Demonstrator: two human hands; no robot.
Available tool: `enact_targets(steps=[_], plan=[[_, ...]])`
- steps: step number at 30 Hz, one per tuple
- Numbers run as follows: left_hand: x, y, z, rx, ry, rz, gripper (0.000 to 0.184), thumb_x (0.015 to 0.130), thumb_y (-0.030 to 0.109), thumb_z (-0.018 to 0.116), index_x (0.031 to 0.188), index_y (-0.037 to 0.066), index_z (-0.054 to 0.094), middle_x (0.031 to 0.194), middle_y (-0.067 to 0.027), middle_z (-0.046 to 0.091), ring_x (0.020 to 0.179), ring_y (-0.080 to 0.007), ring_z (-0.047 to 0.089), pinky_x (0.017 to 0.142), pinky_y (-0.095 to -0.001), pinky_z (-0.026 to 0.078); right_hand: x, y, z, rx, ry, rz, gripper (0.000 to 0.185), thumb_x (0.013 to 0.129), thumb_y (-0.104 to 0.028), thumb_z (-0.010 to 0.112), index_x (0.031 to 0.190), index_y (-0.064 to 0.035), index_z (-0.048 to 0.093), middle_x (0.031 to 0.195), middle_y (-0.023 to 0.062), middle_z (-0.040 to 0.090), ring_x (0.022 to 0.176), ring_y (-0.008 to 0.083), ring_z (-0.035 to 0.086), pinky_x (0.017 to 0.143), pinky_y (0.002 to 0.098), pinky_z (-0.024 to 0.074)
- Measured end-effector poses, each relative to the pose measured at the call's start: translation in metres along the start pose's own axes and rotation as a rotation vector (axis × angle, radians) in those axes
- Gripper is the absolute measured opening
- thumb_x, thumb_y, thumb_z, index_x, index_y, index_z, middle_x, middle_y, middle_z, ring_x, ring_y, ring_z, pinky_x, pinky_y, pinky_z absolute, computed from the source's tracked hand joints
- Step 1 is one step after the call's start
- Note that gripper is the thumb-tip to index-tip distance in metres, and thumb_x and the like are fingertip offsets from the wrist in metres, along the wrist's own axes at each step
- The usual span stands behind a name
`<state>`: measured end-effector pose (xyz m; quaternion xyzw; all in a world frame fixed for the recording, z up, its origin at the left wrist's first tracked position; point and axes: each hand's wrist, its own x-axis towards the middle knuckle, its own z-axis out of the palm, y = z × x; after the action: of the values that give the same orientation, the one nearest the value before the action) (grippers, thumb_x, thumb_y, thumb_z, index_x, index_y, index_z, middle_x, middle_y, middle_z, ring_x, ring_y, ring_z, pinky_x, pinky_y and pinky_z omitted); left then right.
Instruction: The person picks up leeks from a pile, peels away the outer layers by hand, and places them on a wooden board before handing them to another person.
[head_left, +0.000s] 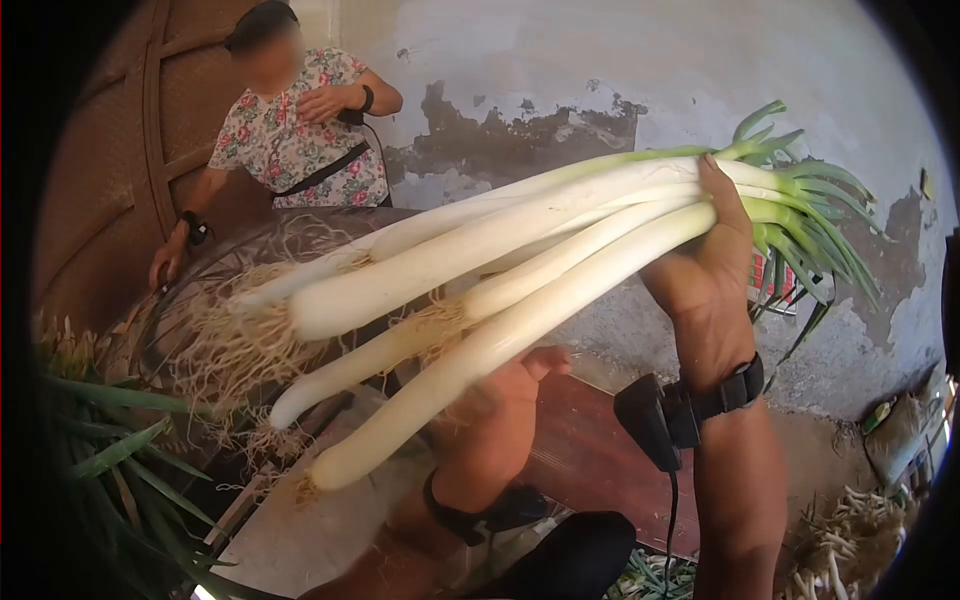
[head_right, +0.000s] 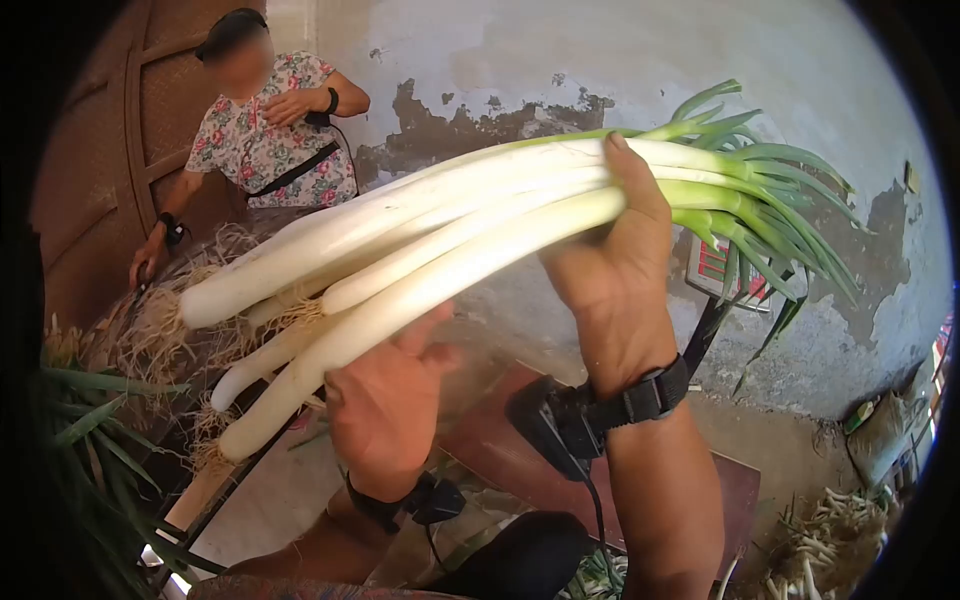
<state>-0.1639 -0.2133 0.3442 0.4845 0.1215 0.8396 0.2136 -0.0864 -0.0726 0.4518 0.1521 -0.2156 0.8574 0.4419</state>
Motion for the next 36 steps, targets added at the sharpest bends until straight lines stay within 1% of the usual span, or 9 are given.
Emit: enact_targets(steps=[1,2,6,9,10,13,16,34,36], plan=[[-0.001,0.000,0.000,-0.049,0.052,0.078,0.071,0.076,0.049,0.058,0.130,0.013,0.031,0.133,-0.0096,0.032,0.120,-0.0352,0.032,0.078,-0.0386,0.041,-0.001,0.005,-0.002,0.013,-0.011,0.008,0.028,0.077,-0.015,0.059,0.101,-0.0023,0.051,0.102,0.0136,0.055,0.099,0.0284,0.050,0.095,0.0424,0.0337],[-0.001,0.002,0.004,0.035,0.028,0.153,0.069,0.078,0.048,0.055,0.131,0.012,0.028,0.135,-0.0107,0.030,0.122,-0.0368,0.029,0.077,-0.0389,0.042,-0.003,0.008,0.000,0.034,-0.050,0.053,0.028,0.078,-0.015,0.059,0.101,-0.0021,0.051,0.102,0.0142,0.055,0.099,0.0289,0.050,0.095,0.0432,0.0342],[-0.007,0.016,0.002,0.107,-0.059,0.179,0.069,0.080,0.048,0.053,0.132,0.011,0.026,0.135,-0.0117,0.030,0.123,-0.0359,0.029,0.078,-0.0396,0.042,-0.009,0.020,0.000,0.079,0.041,0.117,0.028,0.078,-0.017,0.059,0.100,-0.0018,0.050,0.102,0.0135,0.054,0.099,0.0286,0.050,0.094,0.0444,0.0347],[-0.024,0.021,-0.008,0.144,0.090,0.292,0.067,0.082,0.047,0.050,0.132,0.010,0.024,0.132,-0.0144,0.033,0.117,-0.0359,0.037,0.081,-0.0387,0.040,-0.021,0.043,-0.012,0.057,0.055,0.120,0.027,0.078,-0.016,0.059,0.099,-0.0019,0.049,0.100,0.0125,0.054,0.099,0.0279,0.050,0.093,0.0435,0.0361],[-0.032,0.026,-0.010,0.076,0.105,0.292,0.065,0.083,0.047,0.048,0.131,0.009,0.026,0.129,-0.0155,0.036,0.112,-0.0346,0.043,0.080,-0.0379,0.040,-0.028,0.053,-0.016,0.058,0.050,0.120,0.027,0.078,-0.016,0.059,0.099,-0.0019,0.049,0.100,0.0125,0.054,0.099,0.0279,0.050,0.093,0.0435,0.0361],[-0.052,0.045,-0.030,0.043,0.109,0.282,0.064,0.083,0.047,0.048,0.129,0.007,0.028,0.127,-0.0153,0.038,0.110,-0.0325,0.045,0.080,-0.0373,0.040,-0.046,0.084,-0.024,0.051,0.087,0.155,0.026,0.078,-0.015,0.059,0.098,-0.0029,0.049,0.098,0.0109,0.054,0.098,0.0264,0.051,0.092,0.0417,0.0381],[-0.063,0.044,-0.019,0.100,0.139,0.310,0.064,0.083,0.046,0.048,0.128,0.006,0.028,0.125,-0.0150,0.039,0.108,-0.0311,0.047,0.080,-0.0363,0.040,-0.055,0.081,-0.024,0.057,0.116,0.191,0.025,0.078,-0.013,0.059,0.098,-0.0039,0.049,0.099,0.0097,0.054,0.098,0.0251,0.051,0.091,0.0401,0.0395],[-0.093,0.068,-0.007,0.111,0.211,0.311,0.061,0.083,0.041,0.052,0.127,0.004,0.030,0.124,-0.0151,0.038,0.108,-0.0318,0.044,0.082,-0.0353,0.038,-0.087,0.093,-0.016,0.056,0.123,0.257,0.022,0.080,-0.013,0.055,0.098,-0.0030,0.047,0.100,0.0089,0.053,0.096,0.0242,0.052,0.089,0.0394,0.0412],[-0.093,0.070,-0.008,0.097,0.198,0.297,0.061,0.084,0.040,0.052,0.127,0.004,0.030,0.125,-0.0153,0.038,0.110,-0.0319,0.043,0.083,-0.0355,0.038,-0.080,0.096,-0.021,0.082,-0.017,0.304,0.023,0.082,-0.015,0.051,0.101,-0.0026,0.046,0.102,0.0099,0.052,0.099,0.0246,0.051,0.091,0.0402,0.0396]])
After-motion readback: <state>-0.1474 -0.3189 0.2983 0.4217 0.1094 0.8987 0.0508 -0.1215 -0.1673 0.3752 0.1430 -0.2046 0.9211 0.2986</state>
